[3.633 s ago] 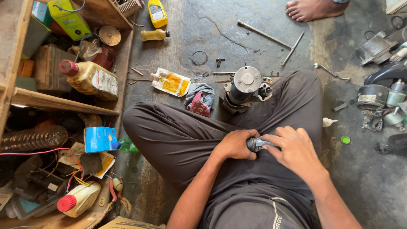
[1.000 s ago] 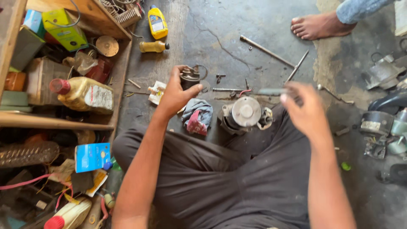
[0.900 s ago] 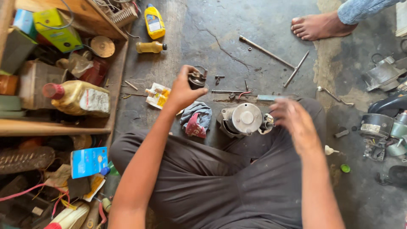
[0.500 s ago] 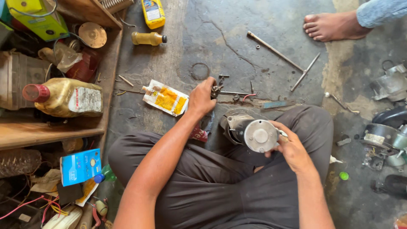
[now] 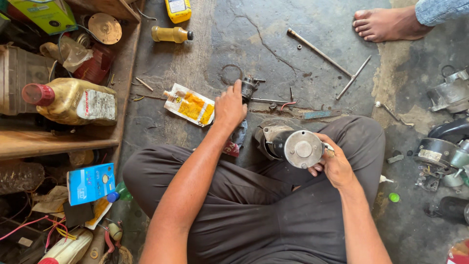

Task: The person sits on the floor and uses a metal file to scrape and clean the surface of a small cylindrical electrical component. They rotate the component to access different areas and later wipe it with a cloth.

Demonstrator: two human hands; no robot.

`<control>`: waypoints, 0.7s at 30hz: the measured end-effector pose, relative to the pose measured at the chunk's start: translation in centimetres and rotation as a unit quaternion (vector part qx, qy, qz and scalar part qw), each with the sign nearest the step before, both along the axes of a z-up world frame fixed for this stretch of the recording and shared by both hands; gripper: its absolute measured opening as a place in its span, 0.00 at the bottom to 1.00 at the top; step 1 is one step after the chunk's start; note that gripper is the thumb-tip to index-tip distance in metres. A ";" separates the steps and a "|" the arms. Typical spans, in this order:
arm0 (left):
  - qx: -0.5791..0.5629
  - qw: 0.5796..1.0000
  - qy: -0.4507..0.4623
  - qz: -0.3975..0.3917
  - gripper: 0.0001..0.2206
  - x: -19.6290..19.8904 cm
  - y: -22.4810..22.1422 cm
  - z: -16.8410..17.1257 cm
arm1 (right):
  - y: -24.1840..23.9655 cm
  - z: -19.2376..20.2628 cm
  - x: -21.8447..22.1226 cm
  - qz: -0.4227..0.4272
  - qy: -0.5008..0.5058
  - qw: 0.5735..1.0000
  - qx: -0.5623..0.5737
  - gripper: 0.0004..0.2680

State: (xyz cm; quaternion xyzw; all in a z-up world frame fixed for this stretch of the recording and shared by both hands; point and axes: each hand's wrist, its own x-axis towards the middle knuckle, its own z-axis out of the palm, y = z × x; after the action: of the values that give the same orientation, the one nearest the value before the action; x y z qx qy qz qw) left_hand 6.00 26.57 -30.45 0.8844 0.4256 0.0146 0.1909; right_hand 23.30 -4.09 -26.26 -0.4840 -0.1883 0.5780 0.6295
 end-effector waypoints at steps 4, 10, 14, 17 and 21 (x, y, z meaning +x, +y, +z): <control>-0.036 0.999 0.008 0.017 0.37 -0.5 0.4 -0.7 | 0.1 -0.1 0.1 -0.006 0.007 1.000 -0.009 0.20; -0.048 0.998 0.001 0.029 0.39 -0.7 0.1 -0.9 | 0.9 1.4 -0.8 0.020 -0.021 0.999 0.030 0.26; -0.052 0.998 -0.008 0.035 0.39 -0.9 -0.2 -0.3 | 1.3 2.6 -1.3 0.024 -0.046 0.998 0.041 0.29; -0.050 0.998 -0.025 0.036 0.40 -0.9 -0.2 0.2 | 1.2 3.0 -1.3 0.022 -0.040 0.998 0.046 0.26; -0.063 0.997 -0.013 0.043 0.40 -0.8 -0.2 0.8 | 1.3 2.6 -1.1 0.005 -0.054 0.999 0.003 0.24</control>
State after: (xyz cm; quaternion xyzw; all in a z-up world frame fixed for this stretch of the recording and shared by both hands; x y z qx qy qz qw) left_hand 5.17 26.38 -29.66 0.8511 0.4611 0.0078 0.2508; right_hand 22.15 -2.77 -23.68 -0.5114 -0.2258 0.5536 0.6173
